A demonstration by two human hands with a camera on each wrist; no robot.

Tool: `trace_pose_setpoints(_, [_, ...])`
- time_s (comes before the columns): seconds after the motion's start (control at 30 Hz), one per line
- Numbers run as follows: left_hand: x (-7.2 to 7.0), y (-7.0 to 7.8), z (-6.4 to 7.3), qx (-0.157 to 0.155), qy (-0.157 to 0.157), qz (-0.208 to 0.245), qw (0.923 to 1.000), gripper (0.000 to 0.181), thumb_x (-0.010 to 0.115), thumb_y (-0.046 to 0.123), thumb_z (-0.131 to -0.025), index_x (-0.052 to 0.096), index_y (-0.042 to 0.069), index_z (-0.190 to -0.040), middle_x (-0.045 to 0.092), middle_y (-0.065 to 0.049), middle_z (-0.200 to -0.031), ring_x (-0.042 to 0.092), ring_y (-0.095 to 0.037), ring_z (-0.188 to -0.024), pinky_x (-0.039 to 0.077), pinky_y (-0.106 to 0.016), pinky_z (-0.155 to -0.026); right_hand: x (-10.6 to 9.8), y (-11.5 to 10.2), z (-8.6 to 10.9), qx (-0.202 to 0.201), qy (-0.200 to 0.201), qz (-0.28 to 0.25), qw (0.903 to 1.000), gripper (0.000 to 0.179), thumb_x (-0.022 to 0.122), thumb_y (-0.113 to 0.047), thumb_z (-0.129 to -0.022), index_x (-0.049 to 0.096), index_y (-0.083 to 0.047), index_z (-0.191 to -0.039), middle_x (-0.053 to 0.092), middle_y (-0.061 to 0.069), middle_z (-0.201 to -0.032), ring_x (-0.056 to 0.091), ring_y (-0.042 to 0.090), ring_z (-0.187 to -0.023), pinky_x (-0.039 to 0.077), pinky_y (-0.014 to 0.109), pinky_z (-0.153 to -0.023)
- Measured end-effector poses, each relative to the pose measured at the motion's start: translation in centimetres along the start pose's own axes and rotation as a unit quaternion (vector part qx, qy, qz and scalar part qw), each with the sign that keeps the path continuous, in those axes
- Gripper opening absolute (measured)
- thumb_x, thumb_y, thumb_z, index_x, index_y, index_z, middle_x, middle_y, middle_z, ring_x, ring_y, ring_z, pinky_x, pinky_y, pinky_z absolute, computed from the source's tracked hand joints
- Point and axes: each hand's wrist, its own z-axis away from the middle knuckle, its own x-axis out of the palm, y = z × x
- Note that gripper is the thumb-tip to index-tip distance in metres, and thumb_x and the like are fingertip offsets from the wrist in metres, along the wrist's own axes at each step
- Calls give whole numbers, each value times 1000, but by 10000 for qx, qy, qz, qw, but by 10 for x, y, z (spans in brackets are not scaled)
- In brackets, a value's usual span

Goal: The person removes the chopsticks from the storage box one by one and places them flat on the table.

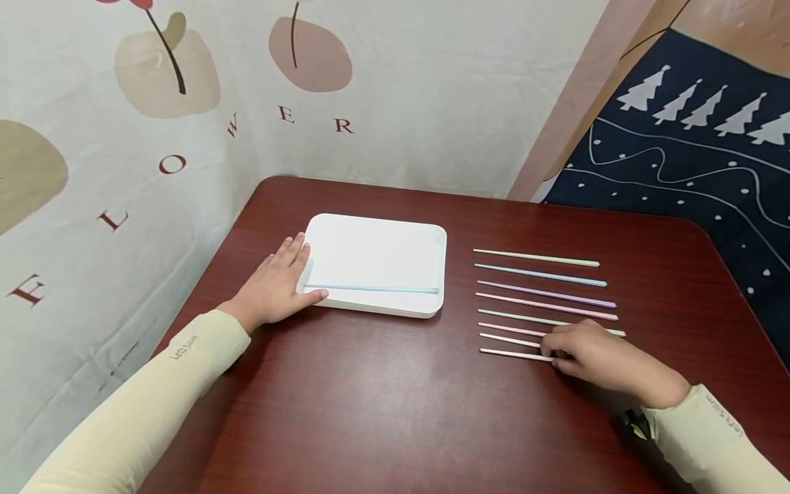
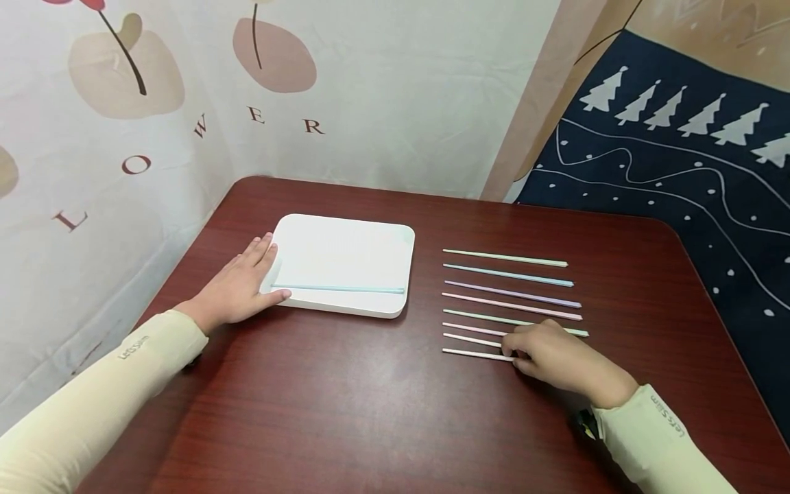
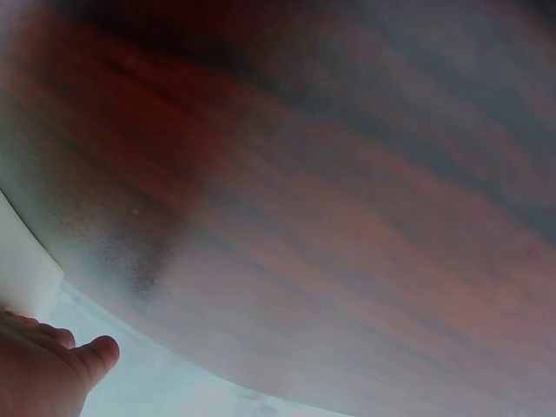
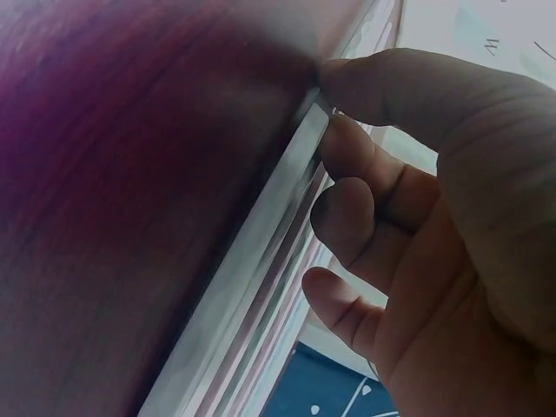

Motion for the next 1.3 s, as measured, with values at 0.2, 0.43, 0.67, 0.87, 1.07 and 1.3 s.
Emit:
trace_pose_setpoints(0.2, [-1, 1, -3, 37, -14, 24, 10000, 109, 38, 78, -90, 13, -5, -156, -3, -17, -165, -1, -36, -151, 17, -59, -115, -1, -2, 1, 38, 44, 30, 10000, 36, 77, 3, -76, 62, -29, -83, 53, -21, -81, 45, -2, -66, 39, 20, -58])
trace_pose_setpoints(0.43, [-1, 4, -7, 84, -10, 45, 10000, 109, 38, 78, -90, 13, -5, -156, -3, -17, -165, 0, -37, -151, 16, -59, -115, -3, -3, 3, 92, -5, 72, 9999, 34, 76, 1, -76, 61, -29, -83, 52, -21, -80, 46, -1, -66, 39, 20, -58])
trace_pose_setpoints(0.67, [-4, 6, -11, 141, 10, 19, 9999, 110, 38, 78, -90, 13, -6, -156, -2, -18, -165, 0, -37, -150, 17, -59, -115, -14, -6, -1, 309, -132, 53, 9994, 28, 78, -3, -80, 68, -25, -92, 62, -17, -88, 55, -1, -75, 48, 26, -63])
trace_pose_setpoints(0.87, [-3, 3, -9, 137, 18, 22, 9999, 110, 38, 79, -89, 13, -5, -156, -2, -17, -165, -1, -37, -151, 16, -59, -115, -18, -7, -19, 172, 70, 65, 9998, 22, 78, -4, -81, 70, -22, -91, 60, -16, -85, 53, 0, -70, 46, 23, -61])
trace_pose_setpoints(1.07, [-1, 1, -2, 141, 98, 106, 9998, 107, 40, 75, -92, 14, -7, -155, 1, -20, -164, 1, -39, -150, 17, -61, -114, -19, -9, -42, 157, -66, 139, 9998, 16, 75, -8, -84, 70, -20, -92, 61, -14, -85, 54, 5, -70, 46, 27, -64])
trace_pose_setpoints(1.3, [1, 0, 1, 119, 118, 117, 9998, 105, 43, 72, -93, 15, -8, -155, 2, -22, -164, 1, -40, -150, 17, -61, -114, -25, -11, -69, -107, -58, 248, 9996, 9, 73, -11, -86, 69, -19, -89, 58, -15, -81, 53, 7, -66, 45, 28, -63])
